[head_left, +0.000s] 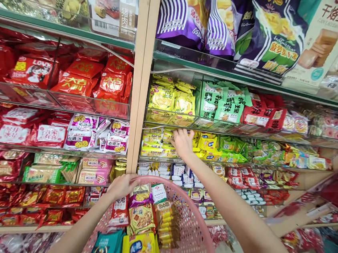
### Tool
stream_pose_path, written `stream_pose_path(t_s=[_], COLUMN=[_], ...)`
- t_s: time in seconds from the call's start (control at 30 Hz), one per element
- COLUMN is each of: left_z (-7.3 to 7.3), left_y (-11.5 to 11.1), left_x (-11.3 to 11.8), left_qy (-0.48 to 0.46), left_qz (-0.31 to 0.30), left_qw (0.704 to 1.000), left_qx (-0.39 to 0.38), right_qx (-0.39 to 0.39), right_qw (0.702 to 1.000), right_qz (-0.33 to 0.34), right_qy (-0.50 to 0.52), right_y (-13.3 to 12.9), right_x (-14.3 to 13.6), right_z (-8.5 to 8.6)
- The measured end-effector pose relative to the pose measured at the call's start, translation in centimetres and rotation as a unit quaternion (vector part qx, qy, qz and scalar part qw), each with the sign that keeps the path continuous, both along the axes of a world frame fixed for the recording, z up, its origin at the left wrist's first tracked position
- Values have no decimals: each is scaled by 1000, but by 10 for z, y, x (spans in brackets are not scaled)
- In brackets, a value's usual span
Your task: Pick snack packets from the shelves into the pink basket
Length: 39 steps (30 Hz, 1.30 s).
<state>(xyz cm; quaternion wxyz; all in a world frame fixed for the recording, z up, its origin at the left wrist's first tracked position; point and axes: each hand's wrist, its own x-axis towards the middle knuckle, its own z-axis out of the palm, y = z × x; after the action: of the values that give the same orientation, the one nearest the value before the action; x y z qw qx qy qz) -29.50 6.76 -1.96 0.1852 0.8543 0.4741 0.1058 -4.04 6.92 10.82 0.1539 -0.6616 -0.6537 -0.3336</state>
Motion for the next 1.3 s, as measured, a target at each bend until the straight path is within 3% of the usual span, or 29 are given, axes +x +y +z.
stream_pose_path(t_s=[0.53,0.67,0.83,0.93,1.0,1.03,1.2,1.3], left_z=[-4,-3,-3,-3,-3,-4,-7,-8], left_y=[2,2,3,4,5,5,7,8], left_x=[0,1,4,5,5,6,6,6], left_qy=[-1,7,21,26,29,31,33,34], left_qz=[-7,-12,-11,-20,-20,-18,-19,-17], left_qw=[1000,1000,999,999,999,999,998,998], left_qx=[15,21,23,25,28,29,42,44], right_qx=[48,59,57,3,-92,-150,-391,-486], right_qw=[998,996,988,973,942,912,693,605], right_qz=[20,47,103,137,157,168,199,173], right_qy=[45,57,102,186,283,343,572,606], right_y=[-13,-38,-91,-127,-148,-158,-201,-222], right_x=[3,1,-6,-13,-19,-21,-28,-35], right_z=[-5,-1,2,-6,-19,-26,-68,-87])
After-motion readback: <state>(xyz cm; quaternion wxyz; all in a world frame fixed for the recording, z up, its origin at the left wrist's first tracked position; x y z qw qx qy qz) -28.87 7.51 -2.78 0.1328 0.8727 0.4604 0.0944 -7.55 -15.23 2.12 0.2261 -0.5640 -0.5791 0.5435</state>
